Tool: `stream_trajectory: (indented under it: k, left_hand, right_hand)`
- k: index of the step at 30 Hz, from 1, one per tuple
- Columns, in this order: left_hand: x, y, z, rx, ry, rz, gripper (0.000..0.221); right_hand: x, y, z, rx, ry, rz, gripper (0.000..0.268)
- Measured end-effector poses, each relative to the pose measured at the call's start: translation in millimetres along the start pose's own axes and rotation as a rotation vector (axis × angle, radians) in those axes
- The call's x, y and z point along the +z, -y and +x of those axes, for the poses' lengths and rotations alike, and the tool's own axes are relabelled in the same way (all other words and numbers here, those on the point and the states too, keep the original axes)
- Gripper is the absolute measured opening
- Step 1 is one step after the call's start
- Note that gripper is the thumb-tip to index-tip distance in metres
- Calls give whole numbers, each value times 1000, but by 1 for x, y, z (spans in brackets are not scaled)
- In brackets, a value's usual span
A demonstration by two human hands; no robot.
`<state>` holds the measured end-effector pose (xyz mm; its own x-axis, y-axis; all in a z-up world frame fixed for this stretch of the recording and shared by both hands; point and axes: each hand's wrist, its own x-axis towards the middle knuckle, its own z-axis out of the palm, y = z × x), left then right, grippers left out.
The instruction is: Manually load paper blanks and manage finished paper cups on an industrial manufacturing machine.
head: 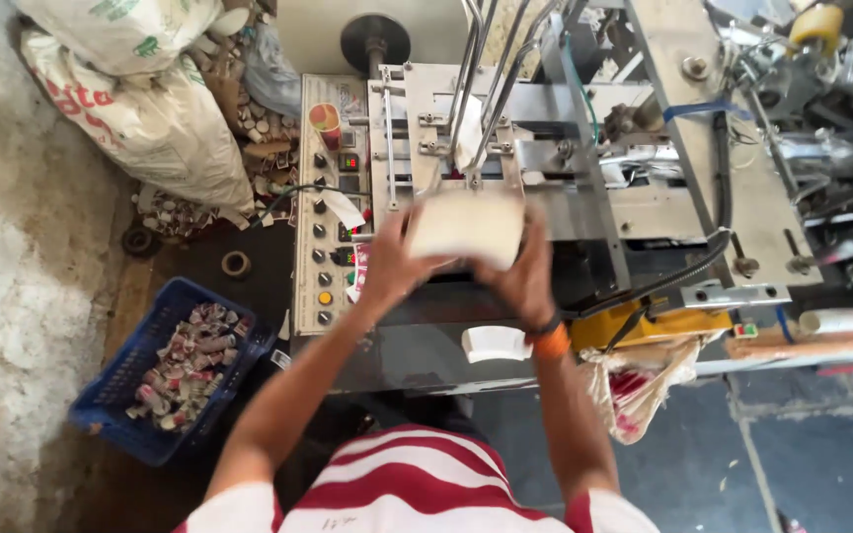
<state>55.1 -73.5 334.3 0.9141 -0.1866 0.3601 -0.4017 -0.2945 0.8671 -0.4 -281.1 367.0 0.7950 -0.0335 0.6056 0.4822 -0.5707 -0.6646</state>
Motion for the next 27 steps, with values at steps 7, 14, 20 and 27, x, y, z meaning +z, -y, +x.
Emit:
stream_trajectory:
  k: [7,14,20,27]
  left_hand:
    - [23,-94,192,28,108,-509,102]
    - [85,-72,285,-473,-15,-447,107]
    - [108,13,258,-819,0,-367,92]
    - [143,120,232,-944,119,-219,72]
  right_hand:
    - [-72,-78,226,-228,-44,579,75]
    - [-35,-176,361,-112,81,106,30]
    - [34,-251,313,300,459,268,46]
    - [69,-286,246,580,422,278,73]
